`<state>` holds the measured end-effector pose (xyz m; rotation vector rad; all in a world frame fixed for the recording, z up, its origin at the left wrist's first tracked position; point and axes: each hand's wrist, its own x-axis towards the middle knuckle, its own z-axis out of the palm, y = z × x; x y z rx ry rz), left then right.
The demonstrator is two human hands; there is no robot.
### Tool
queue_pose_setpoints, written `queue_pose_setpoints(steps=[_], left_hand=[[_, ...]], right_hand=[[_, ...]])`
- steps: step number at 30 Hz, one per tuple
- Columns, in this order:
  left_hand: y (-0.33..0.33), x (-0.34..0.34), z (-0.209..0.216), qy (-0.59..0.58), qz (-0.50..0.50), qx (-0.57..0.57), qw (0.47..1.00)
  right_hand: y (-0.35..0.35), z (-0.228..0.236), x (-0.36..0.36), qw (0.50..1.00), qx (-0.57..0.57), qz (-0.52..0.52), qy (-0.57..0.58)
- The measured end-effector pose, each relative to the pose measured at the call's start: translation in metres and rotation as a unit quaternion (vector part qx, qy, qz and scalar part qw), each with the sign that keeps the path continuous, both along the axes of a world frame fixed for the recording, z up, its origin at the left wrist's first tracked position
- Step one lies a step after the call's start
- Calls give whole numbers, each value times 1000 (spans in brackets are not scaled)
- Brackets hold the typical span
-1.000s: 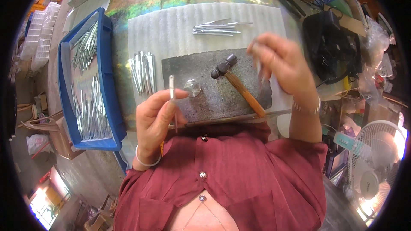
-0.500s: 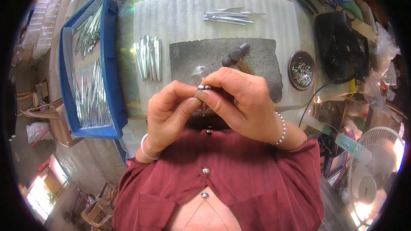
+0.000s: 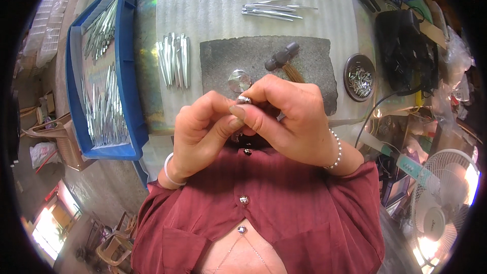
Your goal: Hammering and inspecting small metal strips on a workbench.
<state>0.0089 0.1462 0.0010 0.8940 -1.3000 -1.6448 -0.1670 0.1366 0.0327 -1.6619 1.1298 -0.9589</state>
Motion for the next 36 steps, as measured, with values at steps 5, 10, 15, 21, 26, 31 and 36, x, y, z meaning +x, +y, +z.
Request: queue_pose_setpoints(steps=[5,10,15,21,26,31,36], left_hand=[[-9,5,2,5,-52,106,993],[-23,5,-6,0,-92,186,978],[-31,6,-3,-29,-128,191,973],[-32,3,0,-14,-117,230,966],[-31,1,7,-29,-140,220,965],[-30,-3,16,-29,-170,206,963],[-31,-10,18,-64,-193,188,961]], right_hand=[[-8,-12,0,958,244,-22,-147],[-19,-29,-3,909,345,-43,-229],[-23,-42,-7,868,402,-34,-288],[-18,-44,-6,869,389,-56,-300],[-8,-41,-9,878,367,-65,-301],[4,-34,-11,887,334,-78,-308],[11,-31,-14,885,322,-105,-321]])
